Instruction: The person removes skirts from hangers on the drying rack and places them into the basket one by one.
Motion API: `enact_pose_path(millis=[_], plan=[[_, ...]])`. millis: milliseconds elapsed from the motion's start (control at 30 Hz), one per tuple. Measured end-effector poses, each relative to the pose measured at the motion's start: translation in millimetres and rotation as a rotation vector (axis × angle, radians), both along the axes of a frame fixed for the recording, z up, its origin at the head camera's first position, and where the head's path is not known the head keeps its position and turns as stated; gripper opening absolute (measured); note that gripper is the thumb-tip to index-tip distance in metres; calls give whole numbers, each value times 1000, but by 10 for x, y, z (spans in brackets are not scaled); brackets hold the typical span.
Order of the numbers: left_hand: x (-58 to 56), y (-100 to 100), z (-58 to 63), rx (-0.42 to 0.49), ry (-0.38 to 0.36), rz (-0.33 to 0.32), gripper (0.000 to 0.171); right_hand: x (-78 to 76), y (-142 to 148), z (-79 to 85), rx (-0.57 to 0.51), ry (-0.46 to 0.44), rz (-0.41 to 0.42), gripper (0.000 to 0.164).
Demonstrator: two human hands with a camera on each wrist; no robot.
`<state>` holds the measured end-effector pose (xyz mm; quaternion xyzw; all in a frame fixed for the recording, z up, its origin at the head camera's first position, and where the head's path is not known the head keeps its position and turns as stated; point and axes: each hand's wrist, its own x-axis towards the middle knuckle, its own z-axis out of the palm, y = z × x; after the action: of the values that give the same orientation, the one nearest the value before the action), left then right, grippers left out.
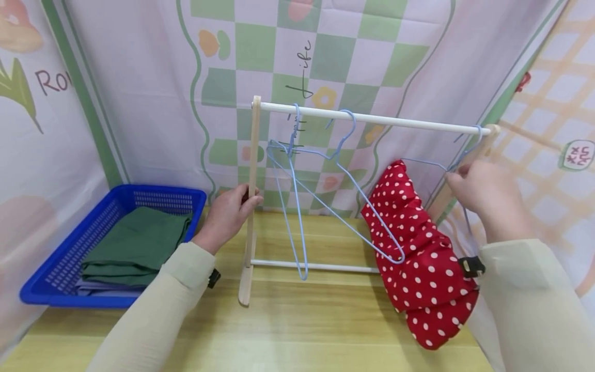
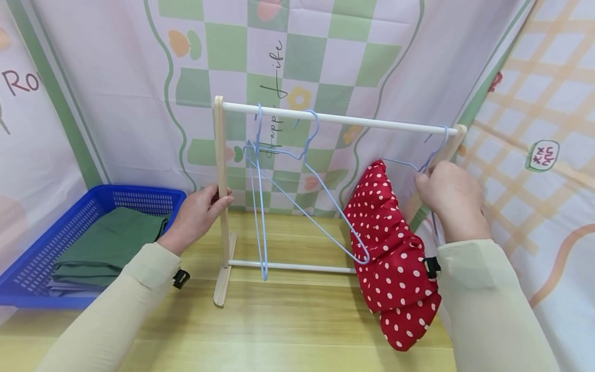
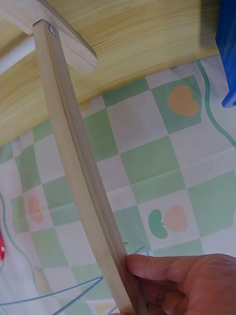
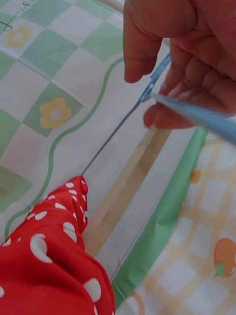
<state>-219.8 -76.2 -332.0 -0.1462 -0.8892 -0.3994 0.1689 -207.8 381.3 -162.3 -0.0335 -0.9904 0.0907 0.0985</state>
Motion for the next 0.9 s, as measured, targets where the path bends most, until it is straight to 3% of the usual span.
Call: enact_pose_path(millis=[367, 900], plan=[[6, 0, 2, 3, -6, -11, 34, -52, 58, -63, 2, -33, 35, 37], [10, -7, 11, 20, -16, -2, 34, -104, 40, -21, 42, -84, 47, 39]])
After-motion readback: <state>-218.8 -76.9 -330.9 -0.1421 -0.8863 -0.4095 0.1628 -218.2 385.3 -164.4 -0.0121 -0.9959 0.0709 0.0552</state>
